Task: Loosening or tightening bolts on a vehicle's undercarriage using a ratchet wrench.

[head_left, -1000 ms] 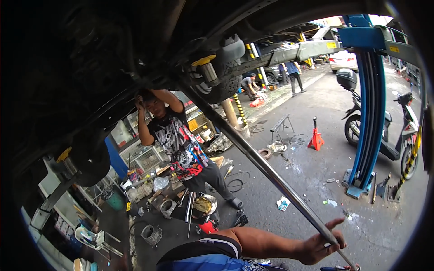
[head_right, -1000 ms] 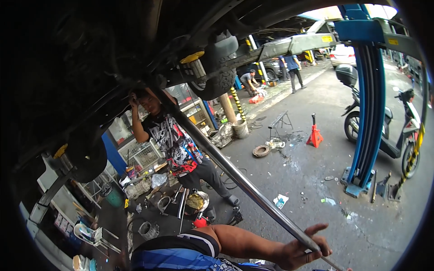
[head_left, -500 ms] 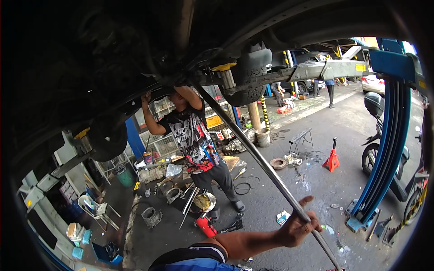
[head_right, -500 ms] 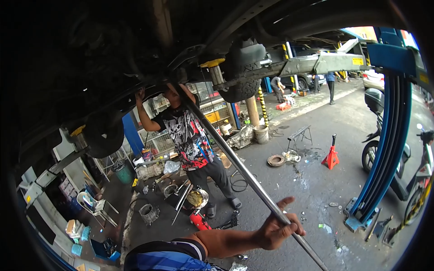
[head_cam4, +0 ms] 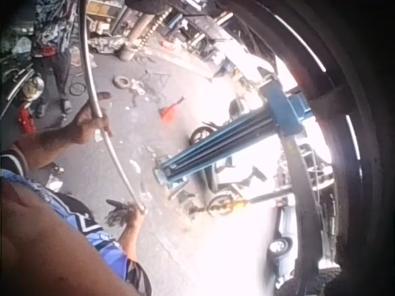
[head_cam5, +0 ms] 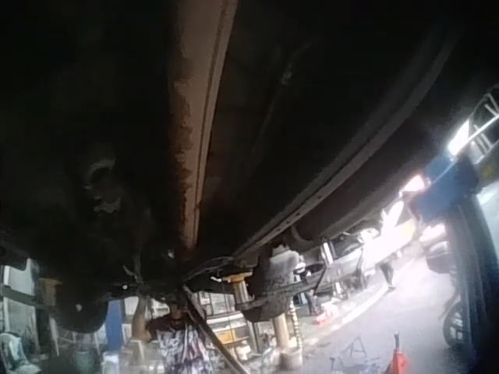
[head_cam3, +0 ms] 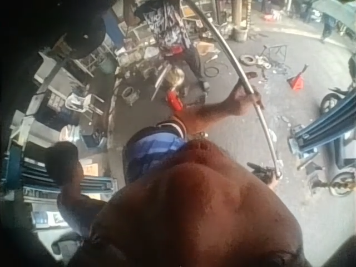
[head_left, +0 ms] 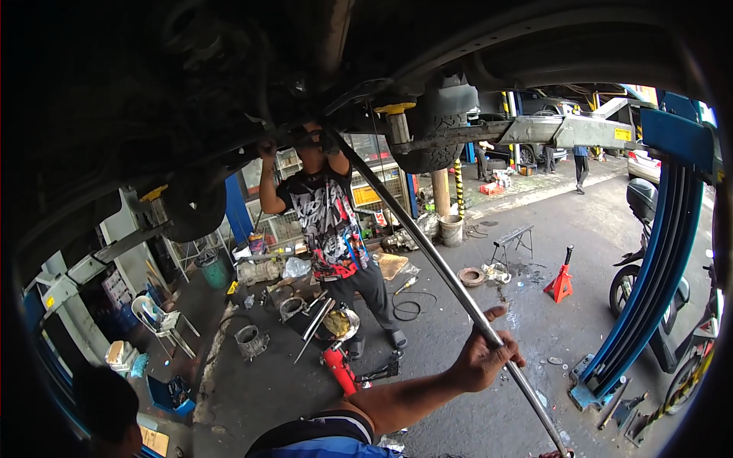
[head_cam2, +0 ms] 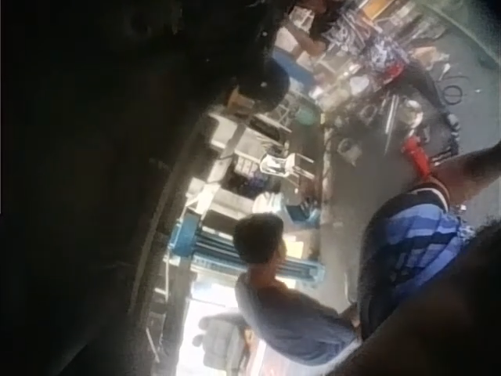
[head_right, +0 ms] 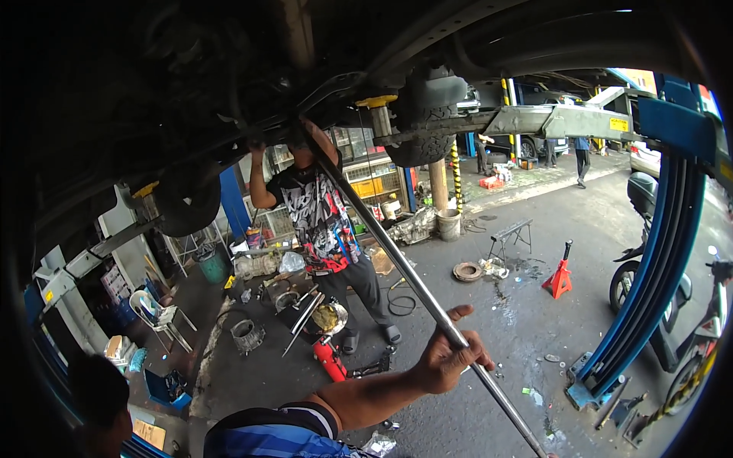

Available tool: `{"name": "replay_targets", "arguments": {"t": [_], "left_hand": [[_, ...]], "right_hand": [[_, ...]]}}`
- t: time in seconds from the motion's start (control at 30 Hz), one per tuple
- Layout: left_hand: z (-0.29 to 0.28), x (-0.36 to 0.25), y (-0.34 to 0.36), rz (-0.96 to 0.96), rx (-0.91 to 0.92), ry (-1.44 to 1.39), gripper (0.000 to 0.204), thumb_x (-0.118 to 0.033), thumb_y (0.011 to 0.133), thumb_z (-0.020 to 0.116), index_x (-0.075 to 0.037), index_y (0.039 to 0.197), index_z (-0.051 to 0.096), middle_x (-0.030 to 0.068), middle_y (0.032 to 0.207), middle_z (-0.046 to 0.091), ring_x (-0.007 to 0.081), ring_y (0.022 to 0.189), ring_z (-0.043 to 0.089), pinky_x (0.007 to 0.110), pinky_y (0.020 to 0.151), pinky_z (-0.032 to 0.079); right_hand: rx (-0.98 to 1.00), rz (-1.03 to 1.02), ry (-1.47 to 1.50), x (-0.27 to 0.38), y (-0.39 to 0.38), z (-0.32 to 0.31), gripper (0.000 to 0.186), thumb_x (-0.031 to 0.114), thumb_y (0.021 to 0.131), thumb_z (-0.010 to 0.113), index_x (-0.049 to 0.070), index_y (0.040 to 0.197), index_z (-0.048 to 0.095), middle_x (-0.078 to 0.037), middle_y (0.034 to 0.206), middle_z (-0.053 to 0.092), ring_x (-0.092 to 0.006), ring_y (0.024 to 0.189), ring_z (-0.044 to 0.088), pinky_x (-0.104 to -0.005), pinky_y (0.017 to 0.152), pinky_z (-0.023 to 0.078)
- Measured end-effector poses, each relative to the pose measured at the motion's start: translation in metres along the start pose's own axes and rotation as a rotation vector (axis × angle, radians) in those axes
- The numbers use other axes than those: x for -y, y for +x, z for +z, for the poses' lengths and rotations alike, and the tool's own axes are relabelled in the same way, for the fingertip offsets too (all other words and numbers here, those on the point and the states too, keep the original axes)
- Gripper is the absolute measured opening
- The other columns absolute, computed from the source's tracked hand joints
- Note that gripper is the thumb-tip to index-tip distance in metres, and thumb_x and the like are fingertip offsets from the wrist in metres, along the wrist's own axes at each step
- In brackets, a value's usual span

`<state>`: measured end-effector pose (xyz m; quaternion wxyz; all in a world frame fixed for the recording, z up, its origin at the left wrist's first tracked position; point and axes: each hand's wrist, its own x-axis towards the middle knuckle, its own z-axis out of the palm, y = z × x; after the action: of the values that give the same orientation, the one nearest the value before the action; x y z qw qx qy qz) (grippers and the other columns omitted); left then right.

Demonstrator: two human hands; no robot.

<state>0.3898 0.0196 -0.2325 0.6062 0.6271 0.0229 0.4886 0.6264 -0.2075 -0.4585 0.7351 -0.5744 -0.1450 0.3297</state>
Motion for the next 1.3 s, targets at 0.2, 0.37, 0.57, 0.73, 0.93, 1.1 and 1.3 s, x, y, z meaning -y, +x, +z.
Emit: {"name": "replay_targets", "arguments": {"t": [0.2, 0.37, 0.57, 0.73, 0.93, 1.1, 1.3], "left_hand": [[0.012, 0.034, -0.034, -0.065, 0.175, 0.111, 0.064, -0.004, 0.092, 0.049, -0.003, 0.139, 0.005, 0.0112, 0.095, 0.058, 0.0200, 0.098, 0.058, 0.037, 0.095, 0.040], [0.020, 0.058, -0.058, -0.178, 0.265, -0.040, 0.067, -0.001, 0.092, 0.047, -0.006, 0.141, 0.002, 0.0132, 0.108, 0.053, 0.0198, 0.109, 0.051, 0.038, 0.100, 0.035], [0.019, 0.076, -0.071, -0.308, 0.243, -0.167, 0.065, -0.002, 0.092, 0.048, -0.009, 0.141, 0.006, 0.0132, 0.110, 0.051, 0.0192, 0.110, 0.049, 0.036, 0.099, 0.035], [-0.001, 0.083, -0.071, -0.305, 0.184, -0.130, 0.062, -0.002, 0.091, 0.048, -0.007, 0.139, 0.009, 0.0129, 0.109, 0.052, 0.0185, 0.107, 0.050, 0.034, 0.095, 0.037], [-0.047, 0.061, -0.038, -0.275, 0.106, -0.108, 0.055, -0.006, 0.091, 0.050, -0.006, 0.135, 0.017, 0.0142, 0.101, 0.060, 0.0164, 0.095, 0.055, 0.030, 0.085, 0.041], [-0.110, 0.016, 0.006, -0.202, -0.028, -0.117, 0.053, -0.008, 0.089, 0.052, -0.008, 0.132, 0.021, 0.0180, 0.088, 0.063, 0.0277, 0.088, 0.064, 0.036, 0.086, 0.047], [-0.194, -0.018, 0.053, -0.133, -0.050, -0.124, 0.044, -0.009, 0.089, 0.052, -0.010, 0.130, 0.035, 0.0194, 0.083, 0.062, 0.0352, 0.077, 0.066, 0.044, 0.074, 0.055]], "right_hand": [[0.116, 0.177, -0.125, -0.074, 0.027, -0.090, 0.043, 0.043, 0.084, 0.061, 0.009, 0.108, 0.052, -0.011, 0.083, 0.061, -0.0202, 0.067, 0.057, -0.0358, 0.058, 0.047], [0.196, 0.308, -0.193, -0.095, 0.042, -0.125, 0.038, 0.042, 0.087, 0.059, 0.006, 0.100, 0.056, -0.009, 0.081, 0.061, -0.0199, 0.070, 0.058, -0.0369, 0.060, 0.048], [0.060, 0.143, -0.141, -0.111, 0.034, -0.152, 0.030, 0.028, 0.086, 0.060, -0.001, 0.091, 0.058, -0.012, 0.077, 0.059, -0.0191, 0.066, 0.056, -0.0329, 0.056, 0.048], [-0.012, 0.038, -0.122, -0.044, 0.022, -0.100, 0.025, 0.022, 0.081, 0.064, -0.001, 0.087, 0.061, -0.009, 0.072, 0.059, -0.0166, 0.059, 0.054, -0.0286, 0.050, 0.044], [-0.156, 0.026, -0.052, -0.001, -0.029, -0.024, 0.019, 0.015, 0.076, 0.068, -0.002, 0.083, 0.064, -0.006, 0.065, 0.059, -0.0136, 0.051, 0.053, -0.0234, 0.042, 0.039], [0.178, -0.143, 0.181, -0.001, -0.026, 0.031, 0.039, 0.027, 0.073, 0.076, -0.008, 0.086, 0.063, -0.017, 0.077, 0.066, -0.0165, 0.058, 0.059, -0.0256, 0.049, 0.046], [0.422, 0.112, 0.371, -0.041, 0.002, 0.097, 0.038, 0.029, 0.078, 0.068, -0.007, 0.086, 0.060, -0.016, 0.076, 0.062, -0.0180, 0.060, 0.058, -0.0300, 0.054, 0.050]]}}
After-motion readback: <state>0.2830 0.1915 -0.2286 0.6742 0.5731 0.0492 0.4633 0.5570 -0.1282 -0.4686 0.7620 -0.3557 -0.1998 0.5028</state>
